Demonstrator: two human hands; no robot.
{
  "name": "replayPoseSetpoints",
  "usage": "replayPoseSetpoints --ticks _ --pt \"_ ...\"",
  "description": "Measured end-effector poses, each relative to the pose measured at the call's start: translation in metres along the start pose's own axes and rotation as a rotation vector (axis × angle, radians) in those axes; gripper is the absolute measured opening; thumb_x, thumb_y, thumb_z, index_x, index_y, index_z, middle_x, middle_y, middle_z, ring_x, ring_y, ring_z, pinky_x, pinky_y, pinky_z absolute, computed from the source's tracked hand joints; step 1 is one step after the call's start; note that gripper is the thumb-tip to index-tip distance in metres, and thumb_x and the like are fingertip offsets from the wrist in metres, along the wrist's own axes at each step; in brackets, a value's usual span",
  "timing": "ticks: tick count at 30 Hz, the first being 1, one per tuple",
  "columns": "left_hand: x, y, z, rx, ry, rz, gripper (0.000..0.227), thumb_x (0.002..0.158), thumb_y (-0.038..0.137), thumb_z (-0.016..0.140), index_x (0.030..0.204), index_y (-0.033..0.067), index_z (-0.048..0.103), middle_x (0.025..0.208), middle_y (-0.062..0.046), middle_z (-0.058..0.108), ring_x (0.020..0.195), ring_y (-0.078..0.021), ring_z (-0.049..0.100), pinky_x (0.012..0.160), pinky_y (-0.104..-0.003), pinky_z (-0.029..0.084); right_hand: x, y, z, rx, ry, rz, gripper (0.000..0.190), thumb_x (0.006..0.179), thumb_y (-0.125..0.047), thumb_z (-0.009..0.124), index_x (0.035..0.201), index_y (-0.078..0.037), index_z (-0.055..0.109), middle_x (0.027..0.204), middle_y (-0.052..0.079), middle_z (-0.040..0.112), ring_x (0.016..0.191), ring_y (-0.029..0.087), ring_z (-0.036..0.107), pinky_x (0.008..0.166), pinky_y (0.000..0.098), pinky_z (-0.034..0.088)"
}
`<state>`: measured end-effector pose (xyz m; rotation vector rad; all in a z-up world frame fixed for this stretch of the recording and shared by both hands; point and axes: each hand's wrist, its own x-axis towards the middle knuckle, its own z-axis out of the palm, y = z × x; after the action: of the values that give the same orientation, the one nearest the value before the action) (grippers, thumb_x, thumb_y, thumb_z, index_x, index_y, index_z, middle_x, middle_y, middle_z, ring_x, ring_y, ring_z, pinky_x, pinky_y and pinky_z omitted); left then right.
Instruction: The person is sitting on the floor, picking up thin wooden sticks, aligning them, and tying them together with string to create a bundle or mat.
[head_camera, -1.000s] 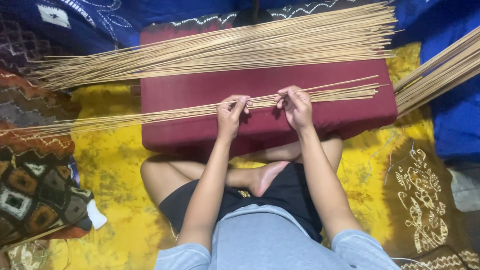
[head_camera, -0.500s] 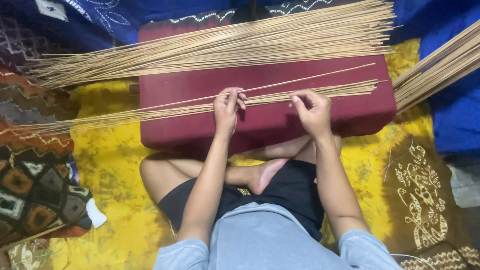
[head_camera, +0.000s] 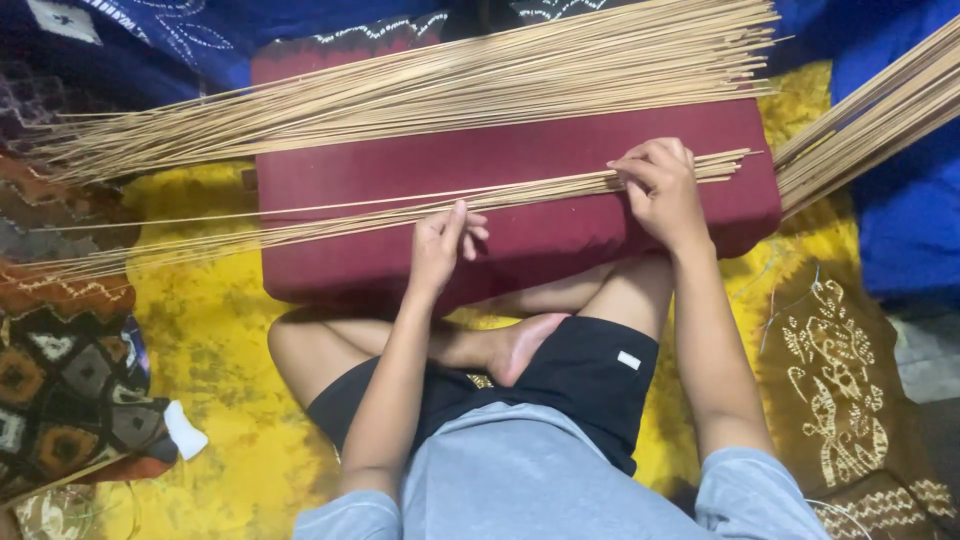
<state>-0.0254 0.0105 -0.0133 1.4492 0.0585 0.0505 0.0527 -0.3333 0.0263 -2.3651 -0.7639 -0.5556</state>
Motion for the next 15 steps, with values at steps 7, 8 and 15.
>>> replayPoseSetpoints --ticks 7,8,15 --pt "-0.011 0.043 -0.037 0.931 0.163 0.713 0.026 0.092 0.019 0.074 0.117 0.0149 0.073 0.102 -0.003 0.065 0.097 -0.0226 0.06 0.089 -0.039 0.042 -0.009 0.019 0.01 0.027 -0.034 0.0 0.018 0.092 -0.003 0.076 0.105 -0.015 0.08 0.117 0.006 0.071 0.123 0.033 0.058 0.108 0.0473 0.041" --pt "-0.009 0.045 -0.041 1.039 0.108 0.645 0.033 0.088 0.018 0.074 0.12 0.015 0.071 0.114 -0.005 0.063 0.108 -0.0266 0.056 0.096 -0.045 0.038 -0.012 0.021 0.013 0.019 -0.024 0.001 0.019 0.091 -0.008 0.075 0.108 -0.015 0.079 0.118 0.005 0.07 0.123 0.033 0.058 0.11 0.0489 0.039" --pt "0.005 0.03 -0.056 1.18 0.016 0.556 0.015 0.093 0.019 0.071 0.108 0.0193 0.074 0.103 0.002 0.065 0.102 -0.0206 0.059 0.097 -0.044 0.037 -0.02 0.03 0.016 0.007 -0.006 -0.023 0.029 0.086 -0.033 0.077 0.11 -0.018 0.077 0.107 0.004 0.067 0.111 0.031 0.059 0.107 0.0486 0.039"
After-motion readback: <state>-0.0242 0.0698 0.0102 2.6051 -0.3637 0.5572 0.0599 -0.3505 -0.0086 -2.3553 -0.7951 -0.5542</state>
